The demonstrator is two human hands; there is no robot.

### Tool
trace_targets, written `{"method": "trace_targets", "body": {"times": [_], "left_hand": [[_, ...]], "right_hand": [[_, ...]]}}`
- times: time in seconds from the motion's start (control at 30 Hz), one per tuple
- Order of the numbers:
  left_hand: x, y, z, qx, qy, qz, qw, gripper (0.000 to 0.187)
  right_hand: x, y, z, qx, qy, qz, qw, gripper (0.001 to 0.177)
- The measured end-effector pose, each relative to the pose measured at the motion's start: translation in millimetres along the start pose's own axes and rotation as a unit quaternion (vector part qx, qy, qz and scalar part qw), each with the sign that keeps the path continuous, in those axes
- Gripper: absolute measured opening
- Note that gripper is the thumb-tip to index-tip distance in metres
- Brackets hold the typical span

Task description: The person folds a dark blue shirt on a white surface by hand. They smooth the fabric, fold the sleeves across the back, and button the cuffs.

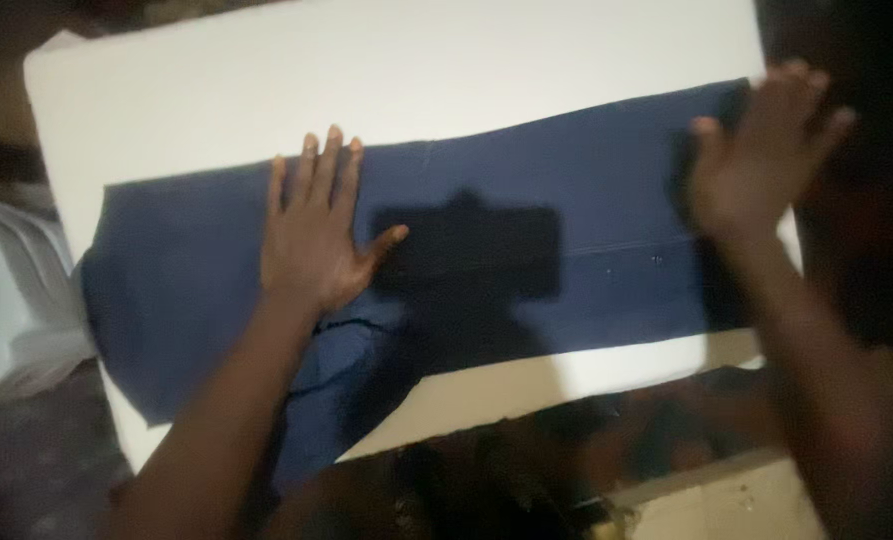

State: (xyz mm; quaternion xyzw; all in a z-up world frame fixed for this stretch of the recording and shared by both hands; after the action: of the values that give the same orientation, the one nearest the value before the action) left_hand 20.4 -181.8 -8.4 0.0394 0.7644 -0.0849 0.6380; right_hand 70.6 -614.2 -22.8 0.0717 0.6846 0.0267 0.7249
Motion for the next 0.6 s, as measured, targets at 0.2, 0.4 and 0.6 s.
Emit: {"method": "trace_targets", "body": {"times": [0.2, 0.4, 0.6], "left_hand": [[4, 1, -8, 0.041, -0.053, -0.020, 0.998, 0.102], [1, 0, -5, 0.041, -0.064, -0.026, 0.997, 0.102], [-1, -1, -8, 0.043, -0.086, -0.022, 0.995, 0.102]], "right_hand": [[7, 235, -80, -0.339, -0.064, 0.138, 0.928, 0.092], [34, 204, -93, -0.311, -0.034, 0.103, 0.944, 0.100], [35, 42, -67, -0.144, 0.087, -0.069, 0.983, 0.099]]}}
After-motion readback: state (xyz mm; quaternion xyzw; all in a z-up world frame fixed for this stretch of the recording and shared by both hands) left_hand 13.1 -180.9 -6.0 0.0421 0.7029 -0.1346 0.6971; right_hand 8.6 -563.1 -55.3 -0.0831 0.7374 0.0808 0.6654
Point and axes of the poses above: each hand's wrist, its own z-axis towards the middle knuckle, its own x-axis out of the palm, y = z × x, the point moved 6 cm from there along z, towards the middle knuckle, and after that the axes turned 4 degrees about -y, right-handed, at the moved point
